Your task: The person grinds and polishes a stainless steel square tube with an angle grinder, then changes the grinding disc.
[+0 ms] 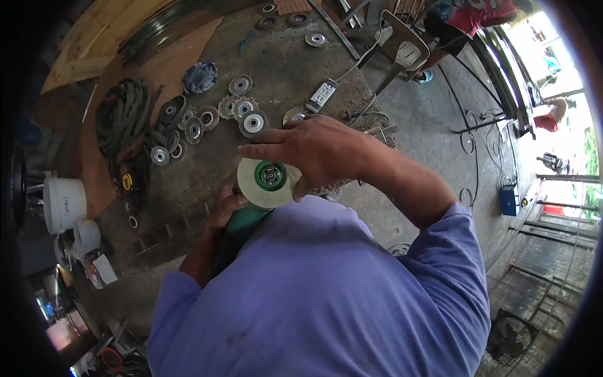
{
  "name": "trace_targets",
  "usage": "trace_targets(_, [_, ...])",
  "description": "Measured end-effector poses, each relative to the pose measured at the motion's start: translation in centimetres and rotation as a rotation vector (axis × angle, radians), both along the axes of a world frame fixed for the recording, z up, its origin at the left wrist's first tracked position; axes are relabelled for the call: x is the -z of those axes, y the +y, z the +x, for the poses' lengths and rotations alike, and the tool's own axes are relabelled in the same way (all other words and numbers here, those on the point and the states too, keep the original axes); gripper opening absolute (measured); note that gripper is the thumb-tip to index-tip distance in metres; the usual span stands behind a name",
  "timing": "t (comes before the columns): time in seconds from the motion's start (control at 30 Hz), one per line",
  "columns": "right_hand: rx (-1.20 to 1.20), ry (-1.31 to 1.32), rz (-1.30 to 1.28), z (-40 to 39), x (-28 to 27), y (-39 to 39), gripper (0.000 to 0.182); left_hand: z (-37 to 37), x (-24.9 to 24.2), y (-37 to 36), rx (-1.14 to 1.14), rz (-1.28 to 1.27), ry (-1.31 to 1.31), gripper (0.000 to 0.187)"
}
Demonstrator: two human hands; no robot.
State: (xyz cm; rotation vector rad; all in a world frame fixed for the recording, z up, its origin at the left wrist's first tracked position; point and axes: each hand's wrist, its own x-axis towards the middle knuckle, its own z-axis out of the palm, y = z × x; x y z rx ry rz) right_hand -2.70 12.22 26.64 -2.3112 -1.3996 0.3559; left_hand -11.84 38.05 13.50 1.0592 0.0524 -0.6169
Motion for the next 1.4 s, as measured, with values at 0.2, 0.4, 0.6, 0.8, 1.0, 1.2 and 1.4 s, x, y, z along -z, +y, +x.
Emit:
trace_targets(0.2, [0.271, 0.094, -0.021, -2.4, 0.7, 0.5, 0.113, -0.4, 0.5, -0.1, -0.091, -0.025, -0.022, 0.089])
trace_targets(0.4, [0.604, 0.135, 0.013, -6.6, 2.5, 1.9, 0.113, -0.5, 0.7, -0.2, -0.097, -0.008, -0.024, 0.090])
trace_targets(0.6, [0.390, 0.351, -0.215, -3.1, -0.3, -0.5, 0.110, -0.4, 1.2, -0.1, -0.050, -0.050, -0.001, 0.090])
trace_targets(0.8, [0.075, 0.022, 0.066, -0.7, 0.5, -1.4, 0.115, 0.3, -0.1, -0.3, 0.001, -0.042, -0.015, 0.088])
trace_targets(1.0, [0.213, 0.006, 0.097, -1.9, 1.7, 0.2, 0.114, 0.1, -0.6, 0.6, -0.053, 0.051, -0.039, 0.083])
trace_targets(1.2, [0.621, -0.139, 0.406, -5.1, 3.6, 4.0, 0.116, 0.9, -3.6, 0.2, -0.277, 0.124, -0.228, 0.089])
trace_targets(1.4, [0.786, 0.153, 0.331, -4.5, 3.8, 5.5, 0.118, 2.3, -5.7, 0.4, -0.329, 0.301, -0.363, 0.094])
